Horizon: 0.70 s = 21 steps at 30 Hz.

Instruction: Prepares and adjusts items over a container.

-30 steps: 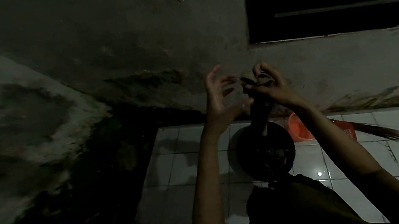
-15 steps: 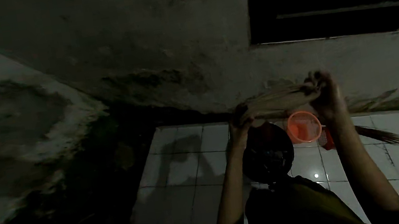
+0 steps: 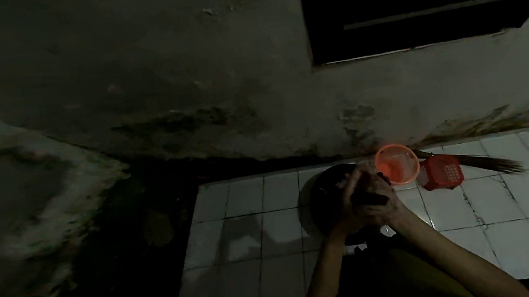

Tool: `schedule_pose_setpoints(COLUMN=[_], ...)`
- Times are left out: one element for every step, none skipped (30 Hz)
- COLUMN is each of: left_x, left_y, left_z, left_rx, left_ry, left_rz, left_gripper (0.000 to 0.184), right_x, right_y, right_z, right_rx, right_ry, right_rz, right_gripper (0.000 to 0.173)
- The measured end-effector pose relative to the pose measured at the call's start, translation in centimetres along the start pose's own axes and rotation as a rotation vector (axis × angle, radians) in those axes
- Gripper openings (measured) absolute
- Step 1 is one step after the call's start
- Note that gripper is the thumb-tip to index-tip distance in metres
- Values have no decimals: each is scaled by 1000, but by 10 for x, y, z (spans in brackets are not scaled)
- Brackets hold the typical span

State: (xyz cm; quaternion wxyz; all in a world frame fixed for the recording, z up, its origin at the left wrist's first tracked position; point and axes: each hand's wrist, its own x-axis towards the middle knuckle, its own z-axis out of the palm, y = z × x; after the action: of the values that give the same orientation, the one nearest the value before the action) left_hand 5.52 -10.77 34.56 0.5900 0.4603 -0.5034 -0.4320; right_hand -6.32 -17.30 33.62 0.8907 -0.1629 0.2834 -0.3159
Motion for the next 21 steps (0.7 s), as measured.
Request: schedule_pose_setpoints(left_x=[3, 2, 1, 1, 3, 6, 12, 18, 24, 27, 25, 19, 12, 8, 13, 29, 53, 73, 85, 93, 97], left_y=[-1, 1, 0, -1, -2, -2, -1, -1, -2, -5, -8, -15, -26, -39, -40, -36, -18, 5, 29, 45, 53], left_z=[-4, -9, -13, -13, -10, -6, -1, 1, 1, -2, -8, -18, -33, -47, -52, -52, -44, -32, -20, -12, -5], left_rx=[-124, -176, -247, -315, -374, -455, -544, -646, -730, -776, -774, -734, -653, -589, -484, -374, -229, -97, 42, 179, 316], left_ry=[52, 93, 174, 290, 427, 561, 671, 745, 752, 680, 525, 332, 132, -36, -163, -316, -460, -541, -563, -576, -588], left_rz=[89, 140, 164, 153, 102, 3, -131, -278, -415, -513, -553, -538, -482, -398, -375, -411, -513, -621, -716, -776, -808], left_gripper=[77, 80, 72, 55, 34, 17, 20, 26, 31, 35, 40, 39, 34, 34, 34, 28, 24, 26, 30, 32, 34], right_x=[2, 7, 11, 13, 14, 14, 14, 15, 17, 20, 20, 17, 11, 3, -4, -10, -15, -16, -14, -9, -5], right_y=[-4, -6, -8, -11, -13, -13, -10, -5, -2, -2, -6, -11, -16, -22, -27, -32, -34, -34, -32, -30, -28], right_z=[6, 2, 0, 2, 8, 14, 18, 21, 22, 23, 24, 28, 34, 42, 53, 64, 74, 81, 85, 86, 86], right_rx=[59, 123, 130, 89, 3, -132, -307, -491, -691, -897, -1084, -1253, -1413, -1553, -1661, -1744, -1814, -1858, -1877, -1886, -1889], right_ry=[-2, -61, -92, -61, -1, 58, 93, 71, -42, -220, -419, -609, -764, -903, -1044, -1165, -1263, -1346, -1410, -1463, -1510], right_rz=[0, -4, -27, -83, -175, -310, -488, -712, -958, -1174, -1308, -1360, -1365, -1337, -1276, -1202, -1140, -1099, -1113, -1145, -1146], right_gripper=[48, 54, 54, 49, 43, 33, 27, 28, 27, 25, 23, 22, 19, 14, 10, 10, 11, 11, 12, 14, 16])
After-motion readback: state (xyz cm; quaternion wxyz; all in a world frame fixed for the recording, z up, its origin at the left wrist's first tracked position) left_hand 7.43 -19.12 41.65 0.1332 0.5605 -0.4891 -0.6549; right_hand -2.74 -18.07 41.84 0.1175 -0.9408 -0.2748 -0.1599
